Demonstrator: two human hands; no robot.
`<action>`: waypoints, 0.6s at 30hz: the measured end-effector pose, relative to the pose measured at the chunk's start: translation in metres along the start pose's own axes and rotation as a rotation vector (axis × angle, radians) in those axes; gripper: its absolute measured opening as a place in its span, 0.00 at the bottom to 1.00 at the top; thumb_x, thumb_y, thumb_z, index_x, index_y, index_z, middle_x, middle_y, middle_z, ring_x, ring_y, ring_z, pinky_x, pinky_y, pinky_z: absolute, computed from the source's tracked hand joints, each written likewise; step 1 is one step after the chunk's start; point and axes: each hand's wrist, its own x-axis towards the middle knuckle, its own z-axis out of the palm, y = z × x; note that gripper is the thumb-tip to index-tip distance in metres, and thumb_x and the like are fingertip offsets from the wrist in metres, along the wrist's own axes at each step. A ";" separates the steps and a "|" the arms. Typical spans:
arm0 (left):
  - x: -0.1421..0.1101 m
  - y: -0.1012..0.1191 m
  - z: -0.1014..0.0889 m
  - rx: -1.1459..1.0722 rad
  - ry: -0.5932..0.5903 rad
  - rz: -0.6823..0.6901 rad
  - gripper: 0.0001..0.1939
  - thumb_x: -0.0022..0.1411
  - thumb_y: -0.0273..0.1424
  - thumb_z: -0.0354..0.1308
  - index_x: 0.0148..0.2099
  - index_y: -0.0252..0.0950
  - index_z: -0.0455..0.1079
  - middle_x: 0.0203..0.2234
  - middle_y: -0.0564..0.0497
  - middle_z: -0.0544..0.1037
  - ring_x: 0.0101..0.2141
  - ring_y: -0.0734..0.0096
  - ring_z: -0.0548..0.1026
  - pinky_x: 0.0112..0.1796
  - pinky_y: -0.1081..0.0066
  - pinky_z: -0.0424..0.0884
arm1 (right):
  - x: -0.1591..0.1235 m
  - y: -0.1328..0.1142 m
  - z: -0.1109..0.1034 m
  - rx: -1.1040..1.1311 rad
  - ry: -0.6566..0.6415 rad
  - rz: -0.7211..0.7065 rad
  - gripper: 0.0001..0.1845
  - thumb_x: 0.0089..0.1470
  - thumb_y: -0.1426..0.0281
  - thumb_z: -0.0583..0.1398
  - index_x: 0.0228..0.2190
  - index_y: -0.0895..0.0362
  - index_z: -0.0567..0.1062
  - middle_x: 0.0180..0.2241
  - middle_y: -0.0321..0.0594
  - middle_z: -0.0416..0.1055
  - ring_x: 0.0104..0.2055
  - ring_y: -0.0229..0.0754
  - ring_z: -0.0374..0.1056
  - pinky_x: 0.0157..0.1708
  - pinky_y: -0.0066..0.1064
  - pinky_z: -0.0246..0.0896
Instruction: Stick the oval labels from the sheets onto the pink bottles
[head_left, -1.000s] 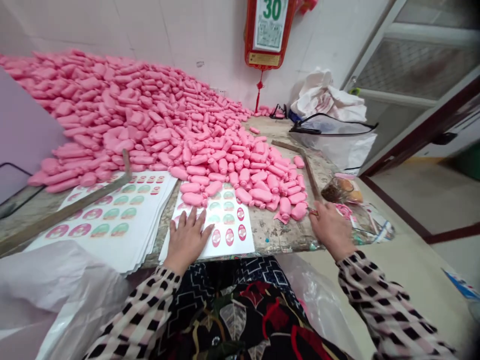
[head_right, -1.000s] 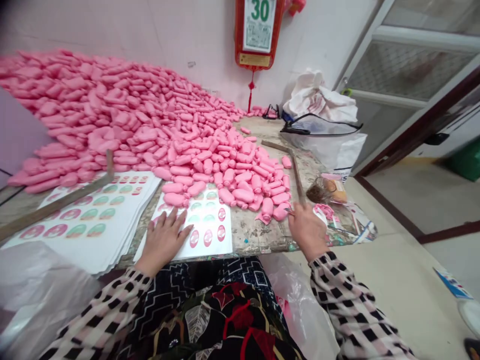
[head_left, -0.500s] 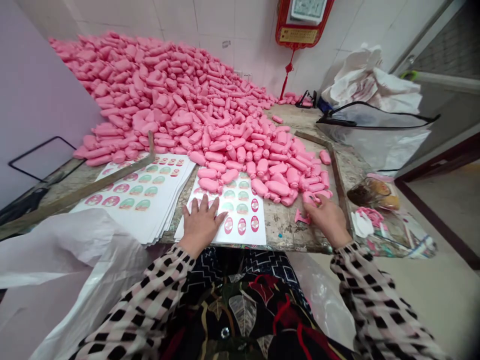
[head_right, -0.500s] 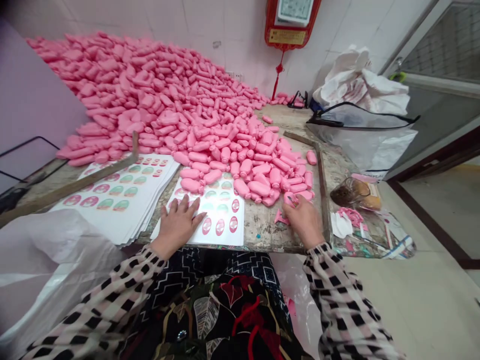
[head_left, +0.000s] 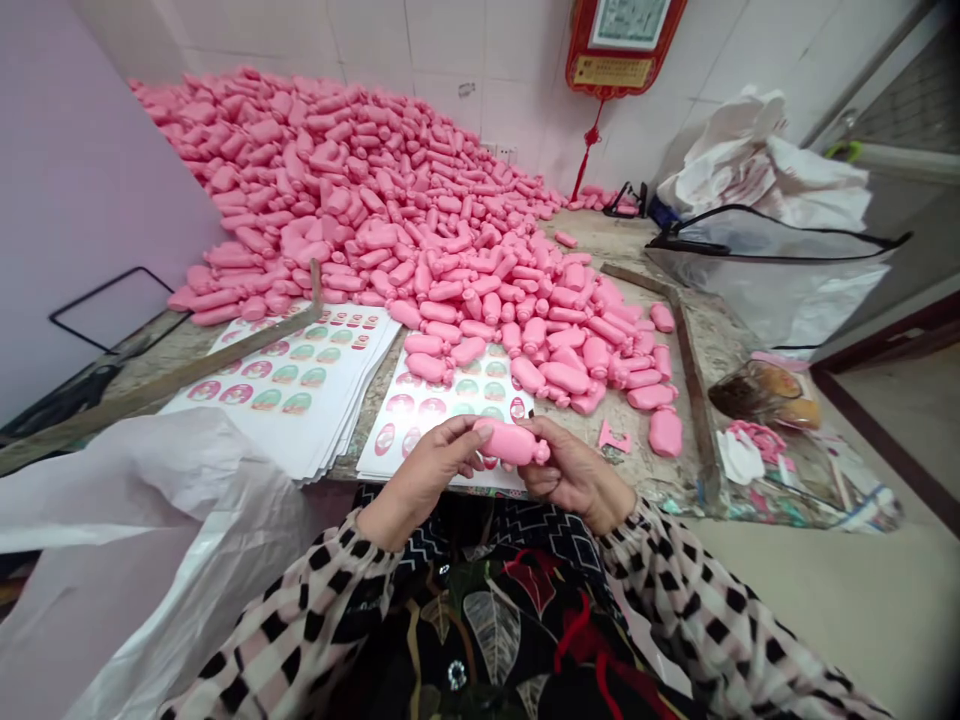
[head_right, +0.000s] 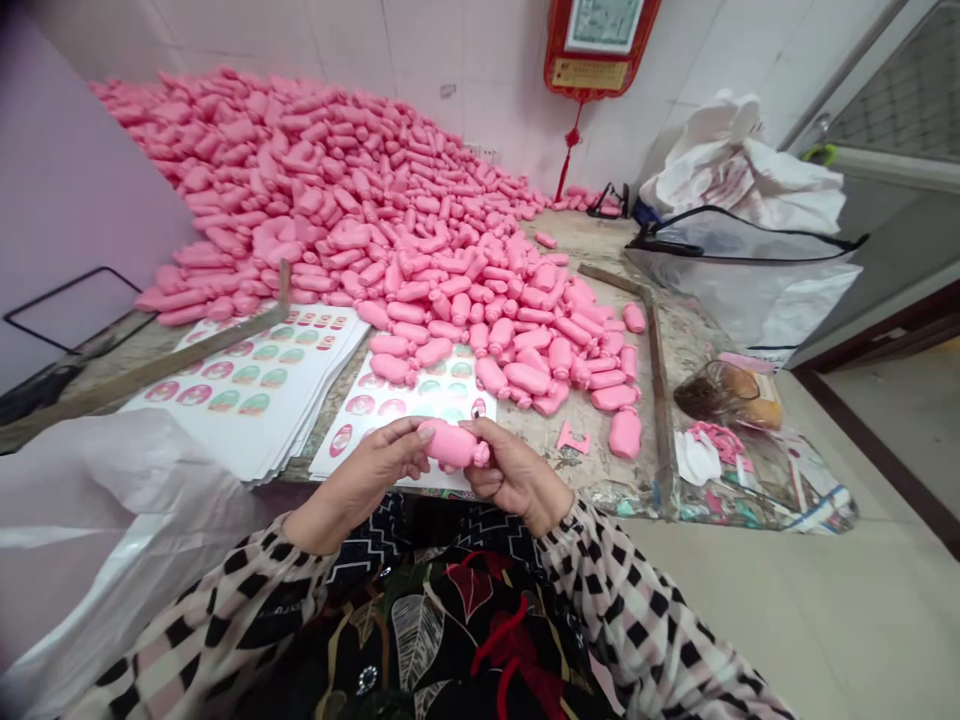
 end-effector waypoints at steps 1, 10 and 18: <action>-0.001 -0.001 -0.002 -0.045 -0.008 -0.011 0.18 0.52 0.40 0.59 0.41 0.33 0.69 0.24 0.54 0.71 0.23 0.81 0.67 0.25 0.78 0.62 | 0.001 0.001 0.002 -0.012 0.008 0.014 0.15 0.48 0.61 0.58 0.21 0.57 0.60 0.12 0.27 0.59 0.10 0.24 0.41 0.10 0.16 0.31; -0.008 -0.016 -0.011 -0.208 0.035 -0.094 0.14 0.52 0.37 0.60 0.35 0.34 0.62 0.23 0.54 0.73 0.21 0.79 0.70 0.26 0.76 0.64 | -0.011 0.007 0.001 -0.409 0.222 -0.441 0.15 0.48 0.58 0.60 0.30 0.58 0.68 0.21 0.31 0.68 0.13 0.24 0.42 0.12 0.20 0.34; -0.019 -0.017 -0.004 -0.121 -0.311 -0.344 0.16 0.52 0.36 0.59 0.41 0.34 0.62 0.24 0.47 0.76 0.22 0.71 0.73 0.23 0.74 0.66 | -0.003 0.005 0.010 -1.040 0.013 -0.495 0.17 0.53 0.57 0.54 0.33 0.58 0.73 0.25 0.35 0.67 0.27 0.35 0.62 0.29 0.26 0.57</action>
